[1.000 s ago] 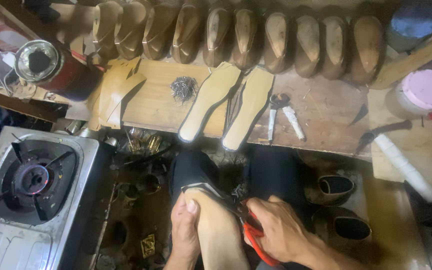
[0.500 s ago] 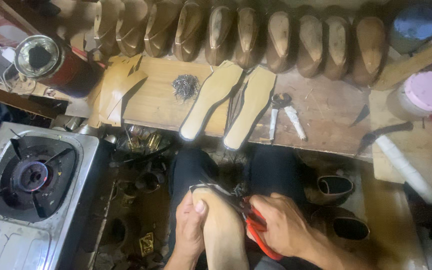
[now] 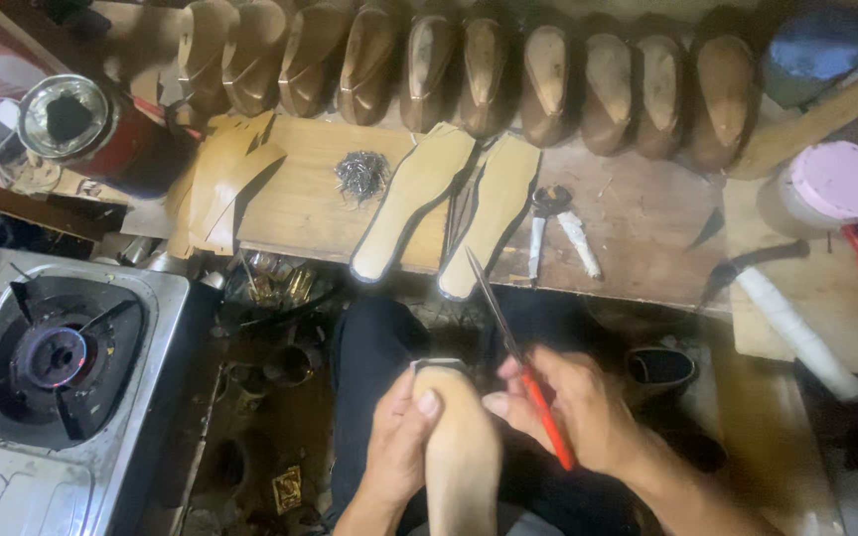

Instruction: The person assembles shoe soles by hand, using a hammer to drive nails into the sole and a pair of scissors to trim excess material. The person works on multiple soles, placing them on a workbench and handling them one at a time.

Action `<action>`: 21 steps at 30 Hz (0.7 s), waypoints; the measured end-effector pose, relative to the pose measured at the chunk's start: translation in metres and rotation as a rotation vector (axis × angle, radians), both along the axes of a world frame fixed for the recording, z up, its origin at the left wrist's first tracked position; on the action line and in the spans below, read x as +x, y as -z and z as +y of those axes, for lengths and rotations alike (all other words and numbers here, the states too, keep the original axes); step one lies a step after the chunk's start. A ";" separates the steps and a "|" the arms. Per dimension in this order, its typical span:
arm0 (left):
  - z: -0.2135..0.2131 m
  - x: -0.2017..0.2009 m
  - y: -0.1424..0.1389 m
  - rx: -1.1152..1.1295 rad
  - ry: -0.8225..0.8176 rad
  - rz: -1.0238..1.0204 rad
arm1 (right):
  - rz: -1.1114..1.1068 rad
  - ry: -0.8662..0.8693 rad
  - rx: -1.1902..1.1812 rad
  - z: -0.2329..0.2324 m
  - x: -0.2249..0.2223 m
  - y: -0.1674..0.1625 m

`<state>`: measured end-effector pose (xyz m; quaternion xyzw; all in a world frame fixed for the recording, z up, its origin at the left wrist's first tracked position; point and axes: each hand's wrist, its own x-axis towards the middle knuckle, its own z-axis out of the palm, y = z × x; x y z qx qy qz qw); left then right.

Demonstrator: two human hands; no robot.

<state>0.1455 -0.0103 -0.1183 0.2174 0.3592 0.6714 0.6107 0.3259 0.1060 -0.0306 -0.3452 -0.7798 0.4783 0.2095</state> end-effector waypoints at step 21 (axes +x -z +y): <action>-0.001 0.023 0.013 0.185 -0.128 -0.014 | 0.556 0.317 -0.471 -0.038 -0.013 0.067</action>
